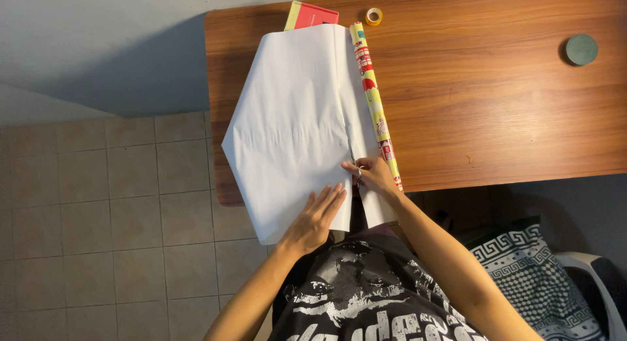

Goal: The person unrolls a roll of patterned wrapping paper on a wooden table, then uses scissors to cut a rectangular sheet. They fold the sheet, measure it against a small red box, and trim the edges to size. The clip ends with the paper cut to size but not yet wrapped around the box.

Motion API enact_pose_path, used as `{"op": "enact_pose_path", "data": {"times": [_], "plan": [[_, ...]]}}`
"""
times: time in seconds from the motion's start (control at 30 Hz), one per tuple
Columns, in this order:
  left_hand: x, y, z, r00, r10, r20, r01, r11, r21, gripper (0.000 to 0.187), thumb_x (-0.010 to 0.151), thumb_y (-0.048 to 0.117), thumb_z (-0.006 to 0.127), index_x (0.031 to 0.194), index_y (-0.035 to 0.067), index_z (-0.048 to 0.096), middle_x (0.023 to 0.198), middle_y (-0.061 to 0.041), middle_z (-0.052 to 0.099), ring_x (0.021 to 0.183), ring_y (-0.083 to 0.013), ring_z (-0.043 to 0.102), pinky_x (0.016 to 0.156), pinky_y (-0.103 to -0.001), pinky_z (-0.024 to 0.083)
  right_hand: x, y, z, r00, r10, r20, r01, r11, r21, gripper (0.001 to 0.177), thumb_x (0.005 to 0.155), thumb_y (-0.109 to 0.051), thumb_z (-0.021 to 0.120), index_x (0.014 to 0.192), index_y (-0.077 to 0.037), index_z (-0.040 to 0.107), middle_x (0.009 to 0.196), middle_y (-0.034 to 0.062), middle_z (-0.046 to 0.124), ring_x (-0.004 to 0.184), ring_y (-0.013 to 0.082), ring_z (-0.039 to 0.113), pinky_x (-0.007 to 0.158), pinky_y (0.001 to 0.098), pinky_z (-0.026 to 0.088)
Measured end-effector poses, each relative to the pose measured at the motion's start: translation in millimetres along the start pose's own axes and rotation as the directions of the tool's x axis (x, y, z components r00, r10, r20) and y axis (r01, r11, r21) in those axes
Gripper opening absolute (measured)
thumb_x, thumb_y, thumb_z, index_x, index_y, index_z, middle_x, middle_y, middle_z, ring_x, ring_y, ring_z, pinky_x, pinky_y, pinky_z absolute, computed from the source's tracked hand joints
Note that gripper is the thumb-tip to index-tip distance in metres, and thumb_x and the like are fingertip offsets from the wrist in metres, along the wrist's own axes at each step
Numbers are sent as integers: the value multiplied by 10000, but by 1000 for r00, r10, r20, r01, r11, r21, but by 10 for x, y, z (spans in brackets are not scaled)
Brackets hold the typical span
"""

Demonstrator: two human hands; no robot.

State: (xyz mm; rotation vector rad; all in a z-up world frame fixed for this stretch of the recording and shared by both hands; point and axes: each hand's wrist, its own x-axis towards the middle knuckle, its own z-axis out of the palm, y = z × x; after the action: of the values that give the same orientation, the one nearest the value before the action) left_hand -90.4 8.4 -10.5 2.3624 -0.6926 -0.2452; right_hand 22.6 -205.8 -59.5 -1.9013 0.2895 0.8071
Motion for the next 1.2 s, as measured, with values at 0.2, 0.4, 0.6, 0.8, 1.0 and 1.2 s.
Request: {"op": "enact_pose_path", "data": {"times": [0.2,0.4,0.6,0.8,1.0,1.2], "plan": [[-29,-15,1,999,41,-3,-40,998,50,712,844,-151,420,1535,16,427,1633,-202,356,1477,-440,376,1159,-673,329,13,-45,-2,1000,3,-20,-3,1000,-1,583,800,-612,767,731,-35,736,575,8,625,512,79,556,476,229,390],[-53,32,-82,998,59,-14,-58,995,76,697,850,-111,454,1536,9,421,1628,-208,366,1465,-444,402,1147,-664,358,100,-108,-1,999,44,-2,-44,999,27,581,793,-629,759,718,-53,728,568,-4,607,510,86,560,484,234,423],[-54,41,-134,998,69,-14,-67,991,114,668,865,-52,460,1529,8,432,1619,-205,380,1454,-438,417,1123,-665,375,110,-104,5,1000,-4,-8,4,999,-48,576,768,-630,761,701,-58,740,578,-1,653,527,85,570,497,238,431],[-89,52,-165,995,101,-13,-98,985,142,643,890,-12,478,1531,16,431,1622,-190,379,1451,-412,431,1111,-663,388,117,-174,2,1000,13,-18,-12,1000,26,571,775,-625,767,753,-55,755,582,18,629,509,95,566,490,236,446],[-110,8,-107,997,76,-10,-73,986,148,603,943,7,452,1543,57,433,1635,-160,376,1457,-398,434,1123,-657,393,164,-175,-22,999,-6,-34,4,998,-61,579,800,-617,763,791,-38,768,593,24,659,513,73,569,493,233,438],[-110,-14,-106,997,70,15,-71,987,141,545,989,73,461,1533,62,435,1636,-157,368,1462,-400,428,1117,-667,388,144,-179,-30,1000,-15,-26,15,1000,-5,520,795,-572,803,782,-54,761,592,21,655,512,68,563,489,225,425]]}}
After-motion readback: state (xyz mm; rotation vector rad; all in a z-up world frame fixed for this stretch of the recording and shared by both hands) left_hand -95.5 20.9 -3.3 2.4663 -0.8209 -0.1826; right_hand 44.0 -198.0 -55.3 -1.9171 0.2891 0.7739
